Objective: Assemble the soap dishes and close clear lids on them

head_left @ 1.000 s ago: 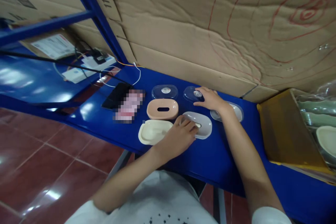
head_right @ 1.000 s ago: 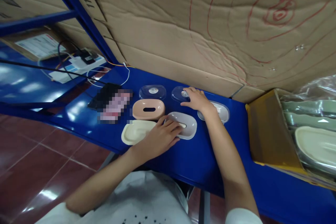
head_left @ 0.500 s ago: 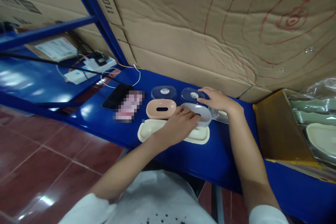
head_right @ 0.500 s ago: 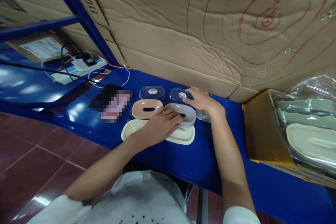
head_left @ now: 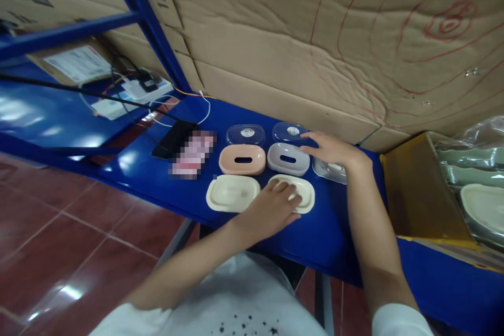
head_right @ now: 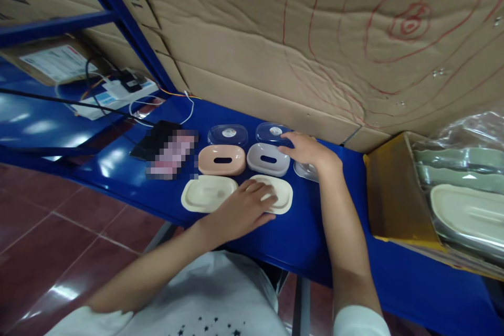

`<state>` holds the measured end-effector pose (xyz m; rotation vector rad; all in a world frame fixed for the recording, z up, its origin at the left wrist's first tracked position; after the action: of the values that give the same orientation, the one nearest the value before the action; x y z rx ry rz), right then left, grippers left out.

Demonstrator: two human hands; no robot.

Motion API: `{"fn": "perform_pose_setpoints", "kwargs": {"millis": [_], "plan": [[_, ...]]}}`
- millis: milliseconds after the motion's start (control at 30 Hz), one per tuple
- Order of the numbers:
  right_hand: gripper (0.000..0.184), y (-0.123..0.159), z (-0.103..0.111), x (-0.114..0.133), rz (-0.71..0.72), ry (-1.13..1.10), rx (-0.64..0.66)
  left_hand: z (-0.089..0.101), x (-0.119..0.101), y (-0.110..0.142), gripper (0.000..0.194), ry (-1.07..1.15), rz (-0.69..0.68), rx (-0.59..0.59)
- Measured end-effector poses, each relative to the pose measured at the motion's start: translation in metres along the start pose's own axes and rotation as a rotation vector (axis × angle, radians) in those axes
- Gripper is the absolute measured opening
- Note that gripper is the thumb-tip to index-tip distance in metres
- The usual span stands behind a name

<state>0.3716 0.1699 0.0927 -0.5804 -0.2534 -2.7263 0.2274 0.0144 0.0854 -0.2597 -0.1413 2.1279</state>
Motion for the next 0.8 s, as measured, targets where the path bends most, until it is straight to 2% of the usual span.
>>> {"fn": "perform_pose_setpoints", "kwargs": {"millis": [100,167,233,333,433,500,567,633,733,800], "plan": [[0.062,0.007,0.005,-0.002,-0.005,-0.063,0.034,-0.013,-0.008,0.017,0.022,-0.031,0.009,0.015],[0.072,0.020,0.015,-0.011,-0.018,-0.084,0.033,-0.016,-0.005,0.023,0.017,-0.044,0.030,0.009],[0.088,0.038,0.022,-0.025,-0.064,-0.049,0.042,-0.014,-0.001,0.027,0.018,-0.041,0.040,-0.003],[0.109,0.068,0.019,-0.054,-0.238,0.032,0.106,-0.008,-0.002,0.028,0.025,0.005,0.036,-0.022],[0.115,0.091,0.012,-0.070,-0.370,0.026,0.151,0.000,-0.011,0.026,0.029,0.064,0.015,-0.026],[0.113,0.098,0.010,-0.069,-0.336,-0.045,0.164,0.003,-0.019,0.021,0.031,0.086,-0.007,-0.022],[0.111,0.098,0.013,-0.065,-0.252,-0.128,0.147,0.005,-0.029,0.014,0.034,0.100,-0.037,-0.028],[0.110,0.092,0.023,-0.066,-0.181,-0.154,0.071,0.004,-0.037,0.001,0.037,0.106,-0.062,-0.046],[0.110,0.073,0.040,-0.080,-0.157,-0.039,-0.115,-0.005,-0.045,-0.032,0.047,0.087,-0.056,-0.065],[0.110,0.057,0.043,-0.088,-0.151,0.034,-0.180,-0.017,-0.048,-0.058,0.060,0.066,-0.038,-0.047]]}}
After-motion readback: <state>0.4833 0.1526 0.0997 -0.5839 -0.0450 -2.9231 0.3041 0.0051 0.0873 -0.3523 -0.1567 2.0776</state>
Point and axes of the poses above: each hand's wrist, its own y-axis away from the middle knuckle, its own z-axis out of the back of the hand, x = y × z, the point moved 10 cm from there along -y, towards the middle knuckle, and after that the axes turned 4 degrees about z, right-handed, at the moved point
